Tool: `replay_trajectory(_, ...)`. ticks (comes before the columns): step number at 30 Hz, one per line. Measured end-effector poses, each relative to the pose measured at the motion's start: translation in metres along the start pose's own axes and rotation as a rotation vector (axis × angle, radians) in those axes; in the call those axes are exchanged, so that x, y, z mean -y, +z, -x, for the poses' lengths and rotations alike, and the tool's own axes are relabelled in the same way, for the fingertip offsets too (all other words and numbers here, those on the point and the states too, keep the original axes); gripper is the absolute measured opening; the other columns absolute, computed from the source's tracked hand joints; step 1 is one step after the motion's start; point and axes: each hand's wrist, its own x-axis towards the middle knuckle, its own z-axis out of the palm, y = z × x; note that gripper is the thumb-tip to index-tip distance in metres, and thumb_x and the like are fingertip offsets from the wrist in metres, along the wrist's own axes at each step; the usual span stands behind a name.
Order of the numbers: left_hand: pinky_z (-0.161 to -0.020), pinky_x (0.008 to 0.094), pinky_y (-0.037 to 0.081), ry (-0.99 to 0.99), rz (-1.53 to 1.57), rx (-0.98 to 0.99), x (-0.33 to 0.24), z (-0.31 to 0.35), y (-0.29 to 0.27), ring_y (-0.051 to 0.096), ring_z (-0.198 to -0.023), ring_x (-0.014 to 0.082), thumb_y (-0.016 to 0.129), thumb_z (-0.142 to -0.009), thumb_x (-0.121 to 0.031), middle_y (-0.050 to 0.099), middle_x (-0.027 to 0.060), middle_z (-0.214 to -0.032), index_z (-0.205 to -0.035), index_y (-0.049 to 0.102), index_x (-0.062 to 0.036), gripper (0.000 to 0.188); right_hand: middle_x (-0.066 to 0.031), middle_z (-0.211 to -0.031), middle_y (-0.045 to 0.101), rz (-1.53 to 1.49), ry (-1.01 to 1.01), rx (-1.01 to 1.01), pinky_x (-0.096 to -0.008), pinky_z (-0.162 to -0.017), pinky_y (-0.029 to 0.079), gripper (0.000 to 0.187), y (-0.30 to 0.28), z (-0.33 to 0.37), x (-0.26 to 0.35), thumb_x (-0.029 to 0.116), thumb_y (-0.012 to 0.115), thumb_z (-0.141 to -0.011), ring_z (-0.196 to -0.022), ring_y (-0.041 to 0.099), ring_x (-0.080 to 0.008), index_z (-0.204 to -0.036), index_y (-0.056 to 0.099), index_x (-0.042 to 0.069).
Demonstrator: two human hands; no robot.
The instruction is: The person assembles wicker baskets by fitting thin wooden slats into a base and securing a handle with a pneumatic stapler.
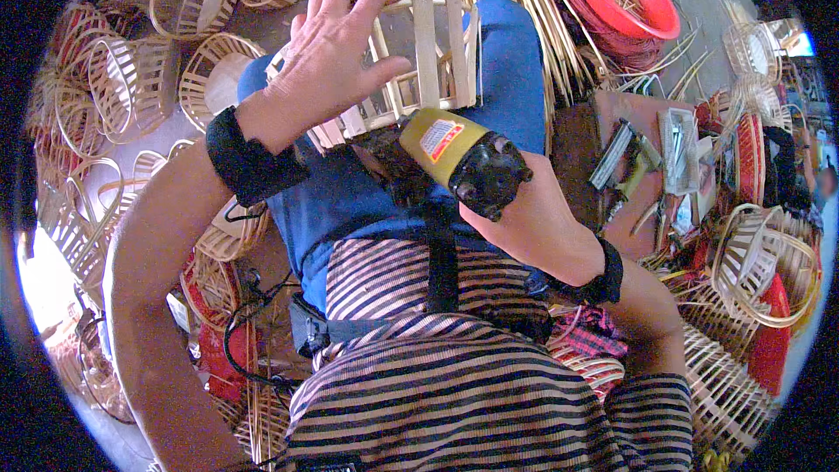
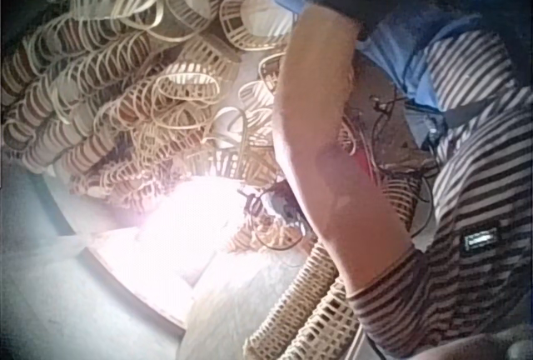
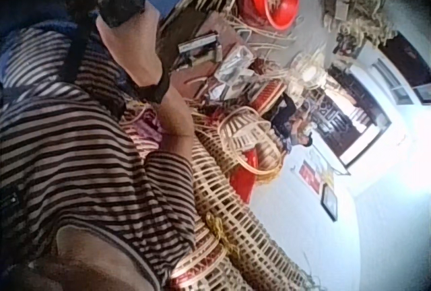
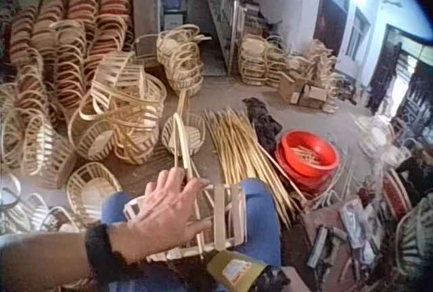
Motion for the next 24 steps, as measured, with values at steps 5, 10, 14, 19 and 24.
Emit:
replay_trajectory(5,-0.075,0.0394,0.035,0.034,0.021,-0.006,0.002,0.005,-0.004,0.041,-0.088,0.0288,0.066,-0.058,-0.033,0.041,0.0122,-0.089,-0.115,0.039,-0.0149,0.066,-0.0103,-0.080,0.059,0.081,-0.092,-0.006,-0.0286,-0.068,0.044,0.023,-0.010,-0.003,0.003,0.005,0.059,-0.065,-0.075,0.058,-0.0204,-0.087,0.055,0.000)
replay_trajectory(10,-0.059,0.0330,0.045,-0.063,0.256,0.011,0.007,0.014,-0.016,0.055,-0.065,0.0242,0.073,-0.053,-0.032,0.055,0.0116,-0.072,-0.129,0.015,-0.0140,0.098,-0.0107,-0.089,0.058,-0.129,0.082,-0.078,-0.0290,-0.074,0.042,0.028,-0.028,-0.005,0.021,0.004,0.058,-0.068,-0.082,0.056,-0.0196,-0.095,0.053,-0.001)
replay_trajectory(14,-0.054,0.0325,0.043,-0.190,0.289,-0.030,-0.011,0.032,-0.004,0.055,-0.059,0.0229,0.075,-0.050,-0.029,0.055,0.0072,-0.063,-0.127,0.008,-0.0009,0.105,-0.0106,-0.091,0.057,-0.237,0.081,-0.101,-0.0292,-0.075,0.042,0.029,-0.028,-0.014,0.022,0.003,0.058,-0.068,-0.084,0.056,-0.0193,-0.097,0.052,-0.001)
replay_trajectory(19,-0.065,0.0366,0.039,-0.186,0.305,-0.045,-0.023,0.037,0.005,0.054,-0.076,0.0275,0.072,-0.054,-0.022,0.057,0.0105,-0.073,-0.128,0.010,-0.0024,0.099,-0.0108,-0.092,0.057,-0.205,0.067,-0.116,-0.0293,-0.076,0.041,0.030,-0.023,-0.017,0.019,0.002,0.057,-0.068,-0.084,0.055,-0.0193,-0.097,0.052,-0.001)
replay_trajectory(24,-0.064,0.0378,0.037,-0.208,0.287,-0.029,-0.026,0.036,0.004,0.053,-0.077,0.0279,0.072,-0.054,-0.020,0.057,0.0103,-0.074,-0.128,0.009,-0.0039,0.099,-0.0110,-0.092,0.056,-0.209,0.110,-0.111,-0.0293,-0.077,0.041,0.031,-0.021,-0.020,0.020,0.003,0.058,-0.067,-0.084,0.055,-0.0196,-0.097,0.052,-0.001)
